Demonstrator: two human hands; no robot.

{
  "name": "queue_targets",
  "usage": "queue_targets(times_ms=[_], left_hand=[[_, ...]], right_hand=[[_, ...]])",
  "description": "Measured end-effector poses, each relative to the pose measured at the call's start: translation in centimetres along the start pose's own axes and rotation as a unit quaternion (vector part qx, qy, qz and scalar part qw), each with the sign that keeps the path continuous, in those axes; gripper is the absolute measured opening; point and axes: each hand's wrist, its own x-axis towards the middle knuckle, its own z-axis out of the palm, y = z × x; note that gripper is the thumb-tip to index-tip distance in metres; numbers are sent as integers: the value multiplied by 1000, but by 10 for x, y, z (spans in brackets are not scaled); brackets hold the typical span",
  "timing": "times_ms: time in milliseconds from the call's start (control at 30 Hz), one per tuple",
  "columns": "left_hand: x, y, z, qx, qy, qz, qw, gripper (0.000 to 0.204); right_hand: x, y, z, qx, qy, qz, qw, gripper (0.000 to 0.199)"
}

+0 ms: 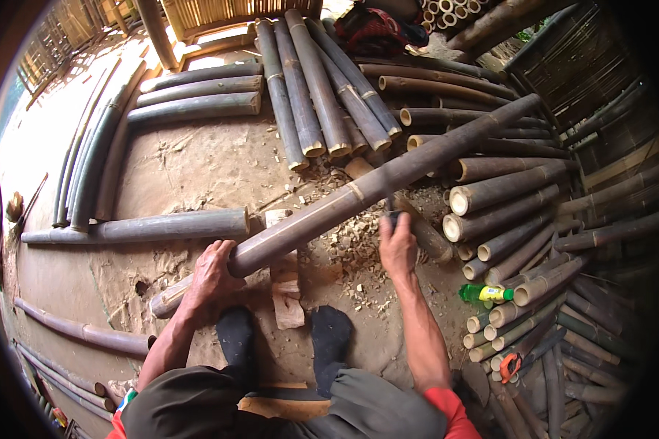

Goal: The person uses a knife to carve and trim the end of a bamboo pole held against a wooden block, surrounded by many other bamboo poles.

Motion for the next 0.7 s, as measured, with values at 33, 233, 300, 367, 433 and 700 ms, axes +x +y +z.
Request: queue_targets(times_ms=[33,233,300,367,433,700], left_hand=[[8,5,5,-11,-13,21,1000,70],[5,-22,-5,-21,-39,8,999,86],[12,-17,0,-26,-39,40,998,86],[9,-23,-9,-41,-65,8,997,89],[5,-20,-14,-14,-68,-4,998,91],[-21,-22,18,114,68,-16,991,83]], right_hand=[[2,28,3,-12,115,-72,991,48],[-8,-6,5,-93,-149,-54,983,46],[1,18,4,39,49,1,998,46],[-5,6,5,-2,-38,-104,994,49],[-17,-9,8,-90,-168,-256,948,50],[-14,-29,7,-76,-218,-158,960,46]])
